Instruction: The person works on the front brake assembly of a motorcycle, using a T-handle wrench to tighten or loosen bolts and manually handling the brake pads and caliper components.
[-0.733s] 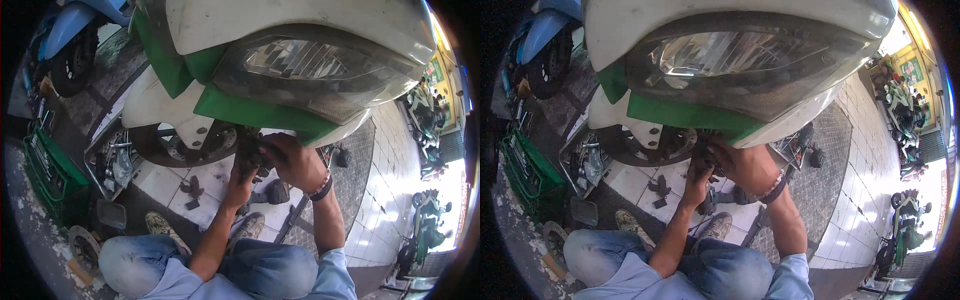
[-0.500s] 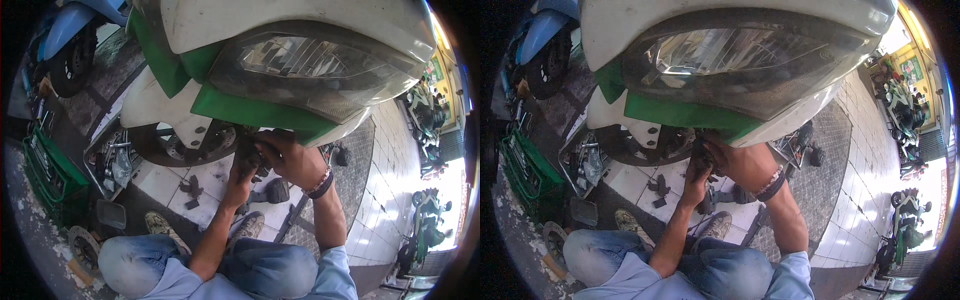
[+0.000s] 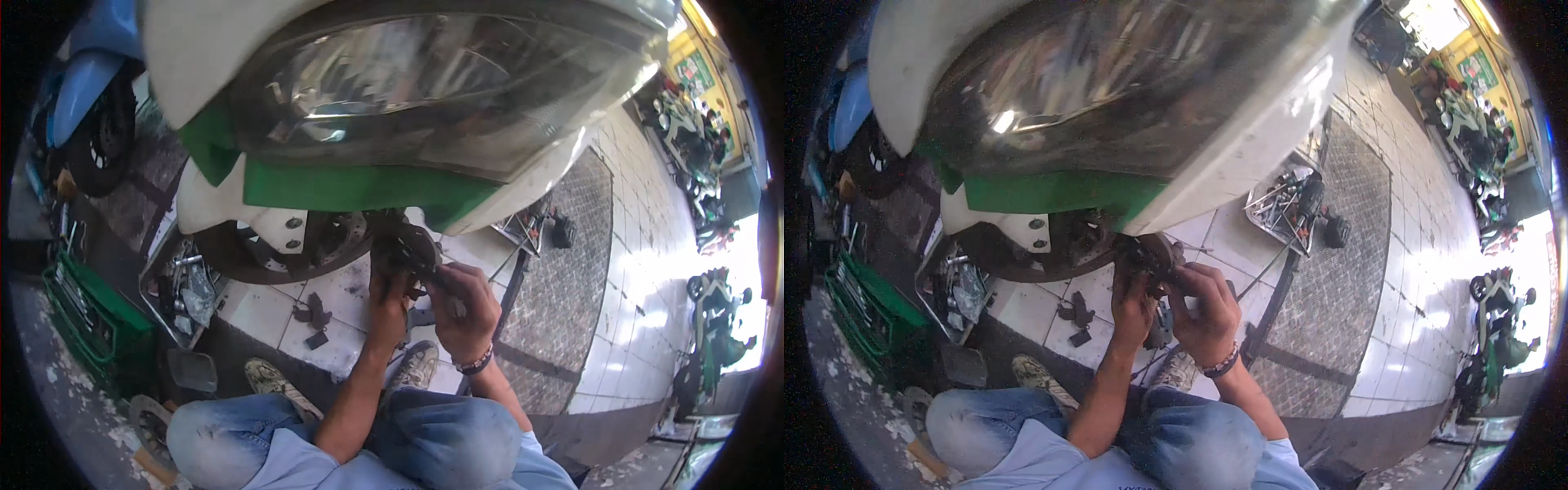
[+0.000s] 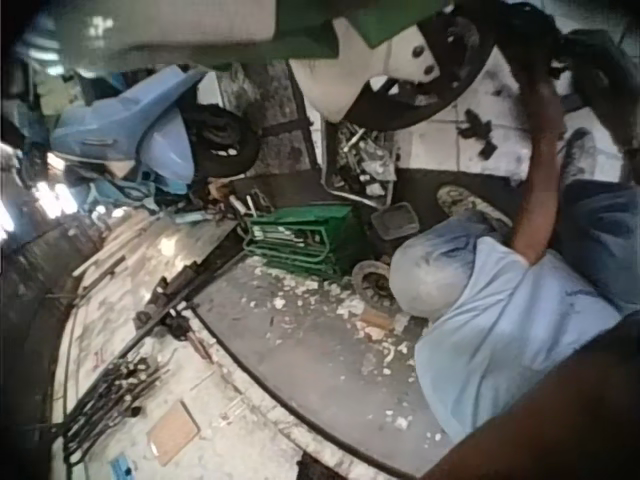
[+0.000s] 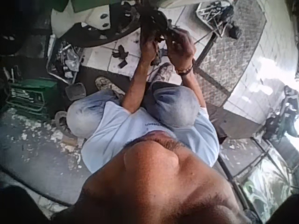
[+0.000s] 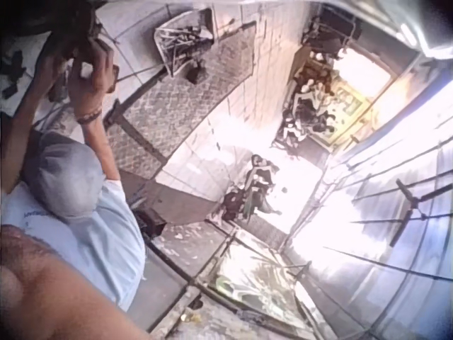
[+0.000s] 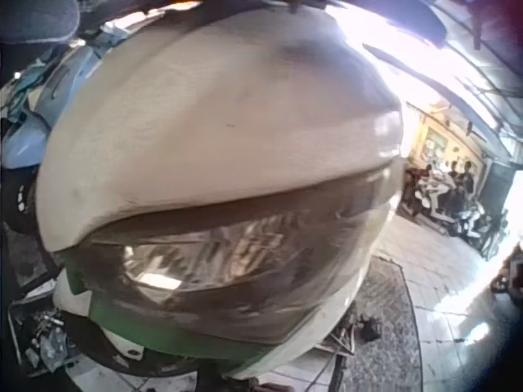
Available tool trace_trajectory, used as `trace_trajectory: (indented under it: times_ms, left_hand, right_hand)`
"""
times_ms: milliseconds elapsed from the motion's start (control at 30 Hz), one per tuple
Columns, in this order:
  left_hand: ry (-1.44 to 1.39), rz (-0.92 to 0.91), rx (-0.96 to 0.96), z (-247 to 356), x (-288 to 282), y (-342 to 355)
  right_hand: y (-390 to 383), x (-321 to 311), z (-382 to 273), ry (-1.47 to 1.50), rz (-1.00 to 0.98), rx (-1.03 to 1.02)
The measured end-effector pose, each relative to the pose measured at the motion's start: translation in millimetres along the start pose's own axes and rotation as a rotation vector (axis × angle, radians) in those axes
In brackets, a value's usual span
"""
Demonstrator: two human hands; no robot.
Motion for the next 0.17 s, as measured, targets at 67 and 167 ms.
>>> trace_trajectory:
  times_ms: [67, 167]
  left_hand:
    - [-0.074, -0.022, 0.041, 2.4, 0.9, 0.8]
    - [-0.514, -0.103, -0.055, -4.9, -2.6, 3.5]
  right_hand:
    - [-6.7, -3.8, 4.0, 0.007, 0.045, 0.003]
    - [-13.4, -4.5, 17.7, 0.172, -0.017, 0.133]
Point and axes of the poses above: each hand's wrist, its own y-axis towards the middle knuckle, its own x-axis out of the palm, z = x × y, the point moved 6 cm from there along y, towards the middle knuckle, and after that the axes turned 14 degrees about -z, right-handed, at the moved point
